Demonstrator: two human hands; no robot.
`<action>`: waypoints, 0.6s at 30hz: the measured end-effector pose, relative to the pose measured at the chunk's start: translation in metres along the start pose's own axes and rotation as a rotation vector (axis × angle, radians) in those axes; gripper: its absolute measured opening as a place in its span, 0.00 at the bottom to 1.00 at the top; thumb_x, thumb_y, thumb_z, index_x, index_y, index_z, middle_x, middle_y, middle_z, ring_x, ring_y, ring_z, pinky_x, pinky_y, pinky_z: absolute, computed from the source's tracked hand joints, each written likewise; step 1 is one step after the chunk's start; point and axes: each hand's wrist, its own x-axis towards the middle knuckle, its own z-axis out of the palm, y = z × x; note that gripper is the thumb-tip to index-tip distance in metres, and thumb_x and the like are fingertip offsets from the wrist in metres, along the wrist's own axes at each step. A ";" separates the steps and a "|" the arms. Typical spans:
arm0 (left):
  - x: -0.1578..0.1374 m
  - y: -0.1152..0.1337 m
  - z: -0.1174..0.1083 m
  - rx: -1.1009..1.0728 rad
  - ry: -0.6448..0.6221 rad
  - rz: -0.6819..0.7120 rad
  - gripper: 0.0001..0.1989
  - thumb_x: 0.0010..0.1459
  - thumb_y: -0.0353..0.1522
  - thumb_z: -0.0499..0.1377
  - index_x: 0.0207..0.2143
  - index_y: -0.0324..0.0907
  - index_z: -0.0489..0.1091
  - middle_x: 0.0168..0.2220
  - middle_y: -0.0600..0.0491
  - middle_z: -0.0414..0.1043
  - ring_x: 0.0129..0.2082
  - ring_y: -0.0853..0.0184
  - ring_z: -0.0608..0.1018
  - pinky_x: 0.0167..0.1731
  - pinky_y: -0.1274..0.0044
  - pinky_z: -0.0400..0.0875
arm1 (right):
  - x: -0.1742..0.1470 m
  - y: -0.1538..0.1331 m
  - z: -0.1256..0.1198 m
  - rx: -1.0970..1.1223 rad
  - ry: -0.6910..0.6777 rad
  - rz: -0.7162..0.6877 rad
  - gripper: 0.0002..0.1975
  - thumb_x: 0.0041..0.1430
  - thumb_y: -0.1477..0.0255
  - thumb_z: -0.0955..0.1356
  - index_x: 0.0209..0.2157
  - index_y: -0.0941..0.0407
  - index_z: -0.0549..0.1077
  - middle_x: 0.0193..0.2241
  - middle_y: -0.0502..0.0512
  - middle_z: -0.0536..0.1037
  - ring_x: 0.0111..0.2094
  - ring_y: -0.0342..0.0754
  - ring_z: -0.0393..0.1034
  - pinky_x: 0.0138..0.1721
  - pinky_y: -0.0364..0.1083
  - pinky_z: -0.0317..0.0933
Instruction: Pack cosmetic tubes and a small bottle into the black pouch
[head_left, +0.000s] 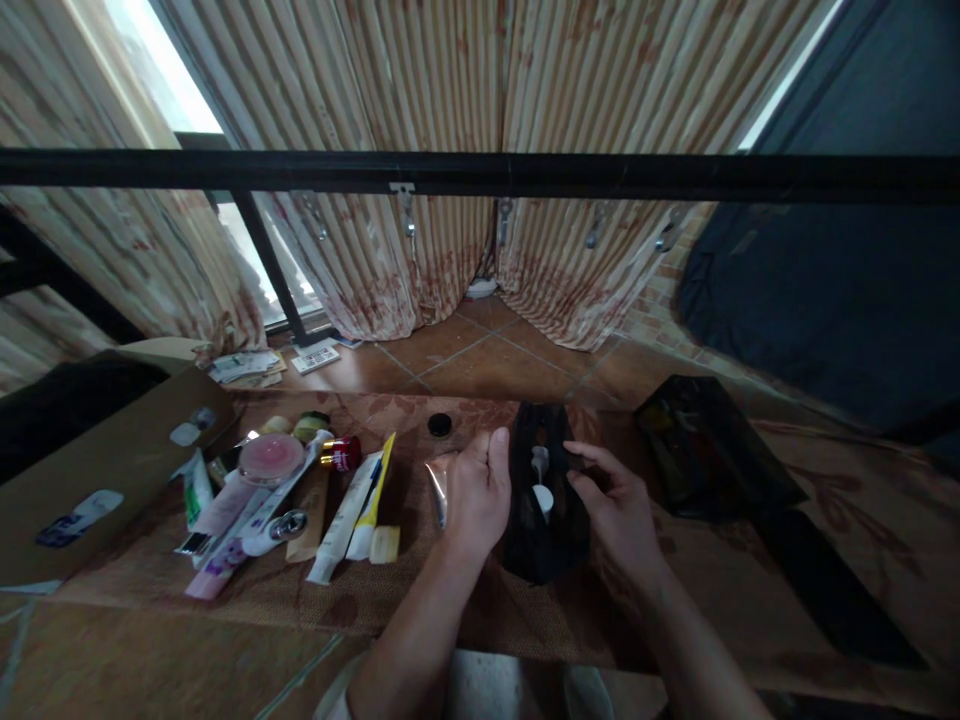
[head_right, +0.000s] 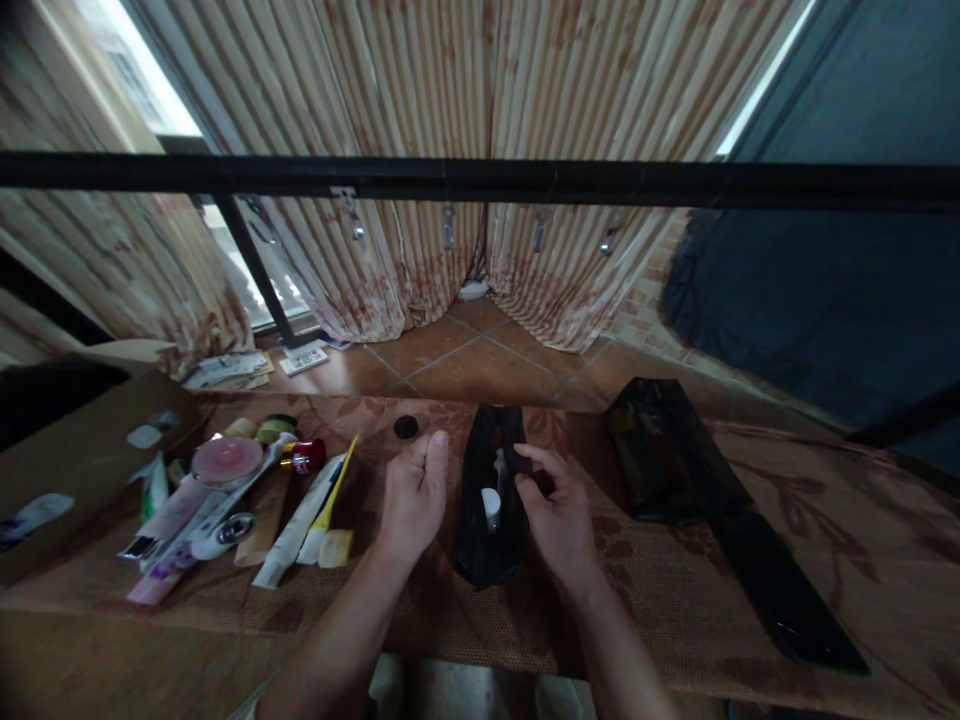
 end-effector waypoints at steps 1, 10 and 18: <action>0.000 0.000 0.000 -0.003 -0.007 -0.006 0.21 0.68 0.38 0.46 0.21 0.44 0.54 0.19 0.59 0.56 0.20 0.72 0.62 0.24 0.77 0.53 | 0.000 0.000 0.000 -0.003 0.005 -0.004 0.14 0.54 0.70 0.68 0.43 0.52 0.78 0.39 0.53 0.80 0.39 0.50 0.74 0.42 0.49 0.65; 0.000 0.002 -0.003 0.027 -0.018 -0.042 0.21 0.68 0.38 0.46 0.21 0.44 0.53 0.19 0.59 0.54 0.20 0.72 0.60 0.25 0.76 0.52 | 0.001 0.001 0.001 -0.004 0.017 0.026 0.15 0.53 0.68 0.69 0.43 0.53 0.79 0.36 0.54 0.80 0.35 0.49 0.74 0.38 0.49 0.66; 0.000 0.000 -0.003 0.046 -0.025 -0.053 0.21 0.68 0.39 0.46 0.21 0.44 0.54 0.19 0.59 0.55 0.21 0.71 0.61 0.27 0.76 0.52 | 0.001 0.005 0.000 -0.017 0.015 0.019 0.15 0.53 0.68 0.70 0.44 0.53 0.79 0.38 0.54 0.81 0.36 0.49 0.74 0.38 0.48 0.67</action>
